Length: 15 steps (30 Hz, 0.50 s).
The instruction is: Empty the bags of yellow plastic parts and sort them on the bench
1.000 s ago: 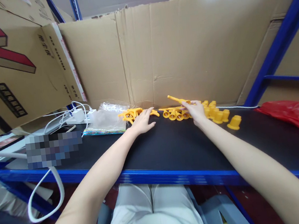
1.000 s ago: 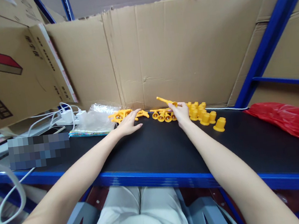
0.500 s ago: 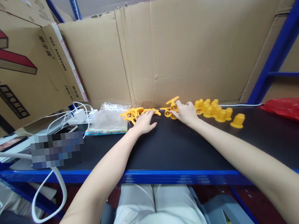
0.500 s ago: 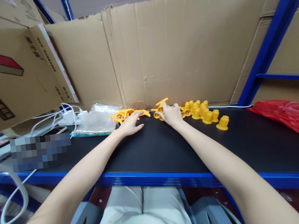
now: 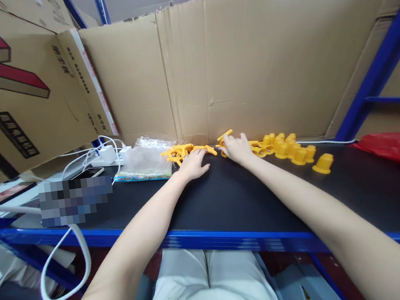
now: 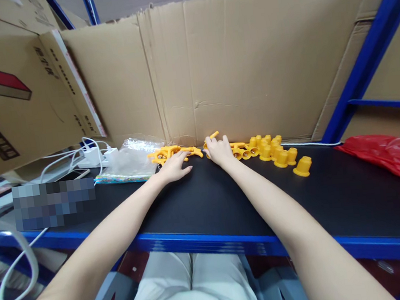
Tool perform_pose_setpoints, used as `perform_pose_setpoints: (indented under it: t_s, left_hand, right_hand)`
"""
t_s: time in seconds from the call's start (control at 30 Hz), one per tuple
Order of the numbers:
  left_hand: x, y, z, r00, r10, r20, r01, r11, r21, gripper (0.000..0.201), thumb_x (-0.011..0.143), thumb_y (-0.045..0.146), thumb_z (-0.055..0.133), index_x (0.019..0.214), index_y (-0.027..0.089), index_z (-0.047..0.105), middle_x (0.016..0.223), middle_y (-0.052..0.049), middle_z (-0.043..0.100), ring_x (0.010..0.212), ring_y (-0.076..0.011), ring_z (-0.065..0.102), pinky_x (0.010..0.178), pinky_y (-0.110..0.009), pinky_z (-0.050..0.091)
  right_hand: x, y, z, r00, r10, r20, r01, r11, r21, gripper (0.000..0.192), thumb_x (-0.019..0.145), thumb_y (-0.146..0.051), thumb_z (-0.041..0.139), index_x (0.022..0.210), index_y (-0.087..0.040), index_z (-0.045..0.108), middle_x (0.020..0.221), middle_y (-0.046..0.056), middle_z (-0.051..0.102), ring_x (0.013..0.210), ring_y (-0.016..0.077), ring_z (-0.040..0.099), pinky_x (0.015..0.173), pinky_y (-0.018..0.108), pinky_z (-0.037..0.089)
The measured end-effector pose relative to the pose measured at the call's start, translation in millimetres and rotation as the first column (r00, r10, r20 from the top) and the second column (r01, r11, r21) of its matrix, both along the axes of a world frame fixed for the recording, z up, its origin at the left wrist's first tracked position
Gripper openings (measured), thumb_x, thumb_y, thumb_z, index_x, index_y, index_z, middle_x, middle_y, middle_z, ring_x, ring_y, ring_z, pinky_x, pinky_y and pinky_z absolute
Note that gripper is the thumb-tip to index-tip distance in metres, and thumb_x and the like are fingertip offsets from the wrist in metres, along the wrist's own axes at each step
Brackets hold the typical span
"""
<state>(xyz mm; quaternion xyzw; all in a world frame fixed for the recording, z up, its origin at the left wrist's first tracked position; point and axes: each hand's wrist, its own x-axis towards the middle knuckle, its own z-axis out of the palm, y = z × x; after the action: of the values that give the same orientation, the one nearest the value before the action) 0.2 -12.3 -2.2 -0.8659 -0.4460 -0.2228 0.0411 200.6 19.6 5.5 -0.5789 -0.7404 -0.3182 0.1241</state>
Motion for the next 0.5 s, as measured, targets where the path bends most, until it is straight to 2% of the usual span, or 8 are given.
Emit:
perform_pose_setpoints:
  t_s: [0.1,0.23,0.37,0.5]
  left_hand:
    - [0.1,-1.6,1.9,1.000,0.016,-0.011,-0.016,1.000,-0.004,0.051,0.082,0.033,0.053,0.128,0.015,0.045,0.134,-0.012,0.049,0.123,-0.0261,0.046,0.102,-0.041,0.040]
    - [-0.2,-4.6,5.8,0.993,0.103,-0.051,-0.104,0.994,-0.020,0.049,0.082,0.034,0.052,0.128,0.016,0.046,0.131,-0.013,0.051,0.120,-0.0275,0.048,0.100,-0.043,0.040]
    - [-1.6,-5.1,5.8,0.978,0.169,-0.121,-0.178,0.982,-0.066,0.048,0.082,0.036,0.052,0.126,0.016,0.049,0.132,-0.014,0.050,0.123,-0.0305,0.045,0.101,-0.050,0.037]
    - [-2.7,-3.6,2.2,0.965,0.179,-0.193,-0.209,0.967,-0.143,0.048,0.086,0.040,0.045,0.129,0.019,0.047,0.140,-0.013,0.043,0.130,-0.0308,0.036,0.103,-0.055,0.032]
  right_hand:
    - [-4.2,4.4,-2.6,1.000,0.022,0.022,-0.022,1.000,-0.011,0.036,0.092,-0.039,0.039,0.112,-0.009,0.048,0.099,0.016,0.064,0.078,0.0266,0.063,0.083,0.039,0.022]
    - [-8.0,11.5,-11.8,0.996,0.061,0.062,-0.058,0.997,-0.046,0.035,0.093,-0.037,0.039,0.111,-0.009,0.049,0.098,0.016,0.065,0.081,0.0265,0.062,0.086,0.038,0.021]
    - [-8.8,15.3,-19.8,0.998,0.058,-0.012,-0.059,0.994,-0.092,0.038,0.093,-0.040,0.037,0.113,-0.011,0.050,0.100,0.016,0.065,0.084,0.0260,0.061,0.085,0.038,0.024]
    - [-7.3,14.5,-24.5,0.994,0.048,-0.094,-0.057,0.994,-0.095,0.041,0.094,-0.043,0.032,0.116,-0.014,0.052,0.104,0.016,0.064,0.094,0.0279,0.057,0.085,0.041,0.026]
